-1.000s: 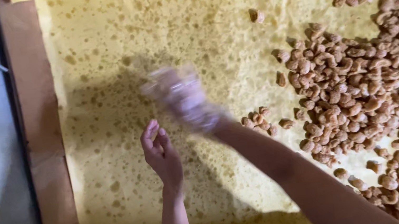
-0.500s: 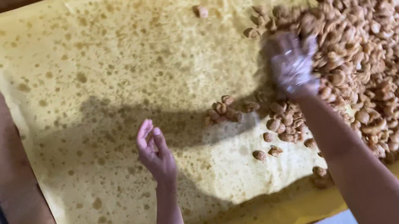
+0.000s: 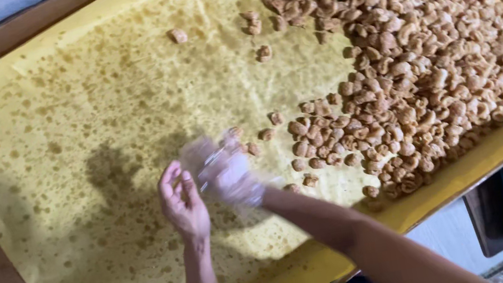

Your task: The person scoops cashews from a yellow mat into clear plastic bags, weighs each bag on a digital scale, and places the filled bags into a blue basket. The person repeats this process multiple times, handling the cashews by hand and using the scale to measure portions.

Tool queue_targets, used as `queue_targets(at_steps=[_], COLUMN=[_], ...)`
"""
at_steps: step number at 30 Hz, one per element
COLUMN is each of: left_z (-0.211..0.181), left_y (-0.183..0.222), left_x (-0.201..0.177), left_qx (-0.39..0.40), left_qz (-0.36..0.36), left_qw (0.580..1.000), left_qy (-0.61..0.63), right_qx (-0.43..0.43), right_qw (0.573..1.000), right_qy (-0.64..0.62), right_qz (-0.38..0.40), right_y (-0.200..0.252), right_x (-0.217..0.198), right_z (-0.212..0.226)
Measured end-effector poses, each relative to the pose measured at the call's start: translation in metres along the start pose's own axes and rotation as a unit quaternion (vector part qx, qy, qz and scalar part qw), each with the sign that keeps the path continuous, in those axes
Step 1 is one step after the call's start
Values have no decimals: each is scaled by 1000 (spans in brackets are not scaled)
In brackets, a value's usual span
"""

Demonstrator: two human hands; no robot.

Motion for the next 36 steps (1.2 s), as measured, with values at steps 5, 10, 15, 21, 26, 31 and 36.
queue_targets(at_steps=[5,10,15,21,26,31,36], left_z=[-5,-24,-62,-97,-107,-119,-135], left_y=[7,14,24,36,44,46,34], left_x=[-3,64,170,282,366,394,361], left_qx=[-25,-15,25,27,8,9,41], left_qz=[-25,-2,60,57,72,91,69], left_qw=[999,1000,998,998,997,996,997], left_qy=[-11,3,-14,-15,-6,-6,-10], right_qx=[-44,119,158,196,281,311,231], right_qw=[998,987,963,860,698,787,960], right_qy=[45,23,180,267,437,444,-129], right_qz=[11,103,125,388,492,294,-93], right_y=[29,108,157,183,208,206,191], right_x=[4,-41,-111,-174,-274,-328,-285], right_z=[-16,-220,-351,-505,-663,-713,-586])
Point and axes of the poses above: each hand's wrist, its own y-axis away from the middle knuckle, its own x-axis out of the palm, z = x × y, the point moved 7 cm from there along -y, towards the middle knuckle, and after that the axes turned 3 degrees about -z, right-handed, at the moved point
